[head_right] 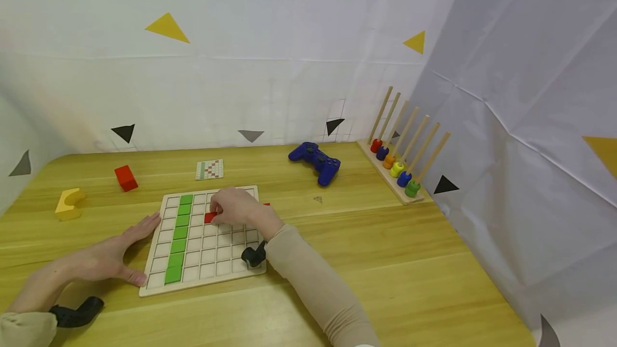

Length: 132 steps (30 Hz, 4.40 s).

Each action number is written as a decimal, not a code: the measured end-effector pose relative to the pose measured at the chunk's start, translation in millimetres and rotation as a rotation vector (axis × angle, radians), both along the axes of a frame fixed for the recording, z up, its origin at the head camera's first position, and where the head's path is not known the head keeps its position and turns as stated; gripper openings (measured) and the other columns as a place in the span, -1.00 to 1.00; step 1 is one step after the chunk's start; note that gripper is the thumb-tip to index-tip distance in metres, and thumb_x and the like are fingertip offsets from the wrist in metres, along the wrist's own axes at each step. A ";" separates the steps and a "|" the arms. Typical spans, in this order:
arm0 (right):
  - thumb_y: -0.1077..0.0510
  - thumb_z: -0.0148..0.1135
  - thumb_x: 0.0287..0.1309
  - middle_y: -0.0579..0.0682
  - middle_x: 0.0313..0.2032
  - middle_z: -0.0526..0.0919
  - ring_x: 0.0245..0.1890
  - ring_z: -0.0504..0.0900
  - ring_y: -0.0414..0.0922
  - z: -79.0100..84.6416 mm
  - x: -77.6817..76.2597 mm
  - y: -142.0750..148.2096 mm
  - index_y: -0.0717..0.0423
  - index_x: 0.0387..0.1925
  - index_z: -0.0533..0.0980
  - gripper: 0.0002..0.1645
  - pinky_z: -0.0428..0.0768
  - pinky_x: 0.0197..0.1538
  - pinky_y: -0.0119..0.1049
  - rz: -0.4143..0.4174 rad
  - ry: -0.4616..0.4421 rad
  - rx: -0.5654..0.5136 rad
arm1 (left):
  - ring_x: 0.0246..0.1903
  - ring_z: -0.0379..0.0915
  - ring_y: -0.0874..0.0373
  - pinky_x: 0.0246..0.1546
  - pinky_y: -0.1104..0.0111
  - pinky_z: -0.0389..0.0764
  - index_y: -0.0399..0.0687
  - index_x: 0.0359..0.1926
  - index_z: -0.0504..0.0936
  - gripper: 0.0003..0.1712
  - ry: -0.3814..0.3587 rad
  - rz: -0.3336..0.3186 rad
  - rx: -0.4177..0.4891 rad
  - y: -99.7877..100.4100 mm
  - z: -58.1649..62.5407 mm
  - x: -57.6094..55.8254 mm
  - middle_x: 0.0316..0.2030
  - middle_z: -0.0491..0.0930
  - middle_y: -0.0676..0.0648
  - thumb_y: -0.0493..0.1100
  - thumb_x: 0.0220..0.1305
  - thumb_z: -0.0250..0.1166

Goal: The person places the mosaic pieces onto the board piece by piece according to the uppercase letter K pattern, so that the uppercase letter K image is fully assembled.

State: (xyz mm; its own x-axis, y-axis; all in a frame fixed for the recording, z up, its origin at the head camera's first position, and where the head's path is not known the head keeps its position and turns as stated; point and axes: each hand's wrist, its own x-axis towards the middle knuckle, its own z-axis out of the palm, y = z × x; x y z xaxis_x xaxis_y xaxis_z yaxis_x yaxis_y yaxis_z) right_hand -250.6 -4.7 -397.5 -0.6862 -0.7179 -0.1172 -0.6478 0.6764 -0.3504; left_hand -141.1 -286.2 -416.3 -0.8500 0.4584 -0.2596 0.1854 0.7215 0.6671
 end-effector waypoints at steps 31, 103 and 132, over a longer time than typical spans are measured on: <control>0.15 0.37 0.24 -0.03 -0.26 0.63 -0.30 0.54 -0.15 20.1 -23.4 103.1 0.16 -0.08 0.63 -0.75 0.56 -0.17 -0.33 -0.049 -0.070 -0.151 | 0.45 -0.41 -0.56 0.34 -0.42 -0.22 -0.16 0.59 -0.18 0.51 0.008 -0.005 -0.013 -1.6 0.1 -1.1 0.56 -0.34 -0.38 0.19 -0.19 0.59; -0.02 0.34 0.28 -0.11 -0.23 0.59 -0.25 0.56 -0.21 45.6 3.3 63.5 0.10 -0.06 0.64 -0.68 0.54 -0.15 -0.43 -0.004 0.031 -0.028 | 0.45 -0.41 -0.57 0.33 -0.43 -0.22 -0.20 0.59 -0.17 0.51 0.019 -0.005 0.017 -2.6 -2.7 1.0 0.56 -0.34 -0.39 0.16 -0.19 0.60; -0.02 0.37 0.24 -0.16 -0.18 0.60 -0.22 0.52 -0.29 24.4 27.4 -15.1 0.07 -0.05 0.66 -0.66 0.48 -0.11 -0.57 0.085 0.005 -0.019 | 0.45 -0.40 -0.57 0.32 -0.45 -0.20 -0.14 0.60 -0.20 0.51 -0.003 0.005 -0.009 -2.9 -2.7 -0.4 0.56 -0.34 -0.39 0.18 -0.18 0.59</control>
State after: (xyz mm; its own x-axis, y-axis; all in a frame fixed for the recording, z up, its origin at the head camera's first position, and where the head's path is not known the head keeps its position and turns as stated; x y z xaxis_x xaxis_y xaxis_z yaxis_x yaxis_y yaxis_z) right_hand -223.2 -19.8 -373.1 -0.6231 -0.7758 -0.0995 -0.7046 0.6120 -0.3591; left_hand -141.5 -289.1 -419.0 -0.8515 0.4517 -0.2662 0.1798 0.7285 0.6610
